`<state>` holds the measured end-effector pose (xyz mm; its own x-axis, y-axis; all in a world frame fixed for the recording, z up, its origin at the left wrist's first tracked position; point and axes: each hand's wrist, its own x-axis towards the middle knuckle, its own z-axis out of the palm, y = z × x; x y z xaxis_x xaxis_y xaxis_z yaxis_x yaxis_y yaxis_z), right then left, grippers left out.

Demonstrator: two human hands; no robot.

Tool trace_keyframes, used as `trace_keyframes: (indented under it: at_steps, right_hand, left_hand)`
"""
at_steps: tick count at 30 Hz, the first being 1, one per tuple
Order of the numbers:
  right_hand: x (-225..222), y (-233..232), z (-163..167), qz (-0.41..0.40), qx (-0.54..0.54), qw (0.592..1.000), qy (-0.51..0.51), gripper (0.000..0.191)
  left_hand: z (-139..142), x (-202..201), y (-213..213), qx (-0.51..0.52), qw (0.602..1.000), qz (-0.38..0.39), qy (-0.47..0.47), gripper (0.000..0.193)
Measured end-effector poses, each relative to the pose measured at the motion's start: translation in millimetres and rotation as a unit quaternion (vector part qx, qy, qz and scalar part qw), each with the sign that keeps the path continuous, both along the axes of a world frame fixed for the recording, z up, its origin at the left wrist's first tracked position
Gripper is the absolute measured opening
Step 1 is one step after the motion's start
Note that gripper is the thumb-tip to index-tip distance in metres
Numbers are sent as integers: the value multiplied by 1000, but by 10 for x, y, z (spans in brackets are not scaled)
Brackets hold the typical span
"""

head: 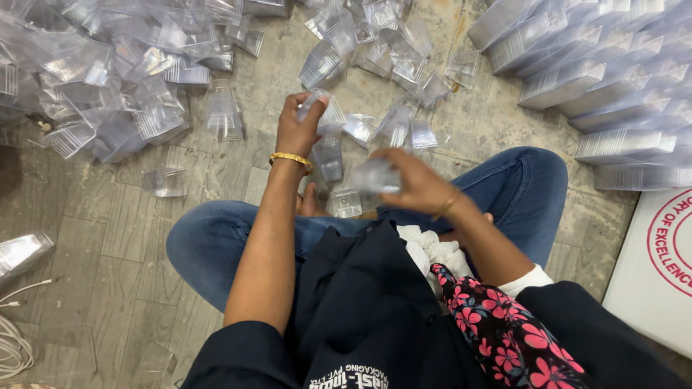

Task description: The person sits on the floor among scattered clear plastic cups and repeatedly picks up loose cups one at a time, fitting them together to build stacks, and sets the finished stacks with other stacked piles of cups.

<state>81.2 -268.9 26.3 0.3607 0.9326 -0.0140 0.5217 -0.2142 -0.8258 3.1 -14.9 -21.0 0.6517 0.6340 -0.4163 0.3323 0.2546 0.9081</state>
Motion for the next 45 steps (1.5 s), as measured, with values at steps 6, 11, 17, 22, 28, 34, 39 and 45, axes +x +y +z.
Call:
trace_keyframes:
  at_steps: [6,11,17,22,28,34,39,45]
  right_hand:
    - [395,-99,119,-119,88,976,160,70]
    - [338,62,-1,-71,86,958,265,71]
    - [393,54,-198,-183,66,906,376,68]
    - [424,101,-489,-237,7,817,526,58]
    - [623,-150,-981,-317,66,910,258,55]
    - [644,-152,-1214,-346,-11,921,179,76]
    - [507,134,-805,-270,76,925,257,80]
    - [438,230,-366,-143,111,921,346,75]
  left_hand:
    - [-119,60,-232,-47,978,-196,-46,41]
    - [-81,-13,-340,-54,947,-300,-100,42]
    - [73,-66,-324,187,902,-349,-173,71]
    - [169,-104,-408,315,874,-366,-56,93]
    - [196,-80,-366,300,902,-293,-100,79]
    - [198,-74,-343,414,877,-231,-79,80]
    - [266,-81,-425,452,860,-209,-112,82]
    - [344,-61,-391,363,864,-272,-219,95]
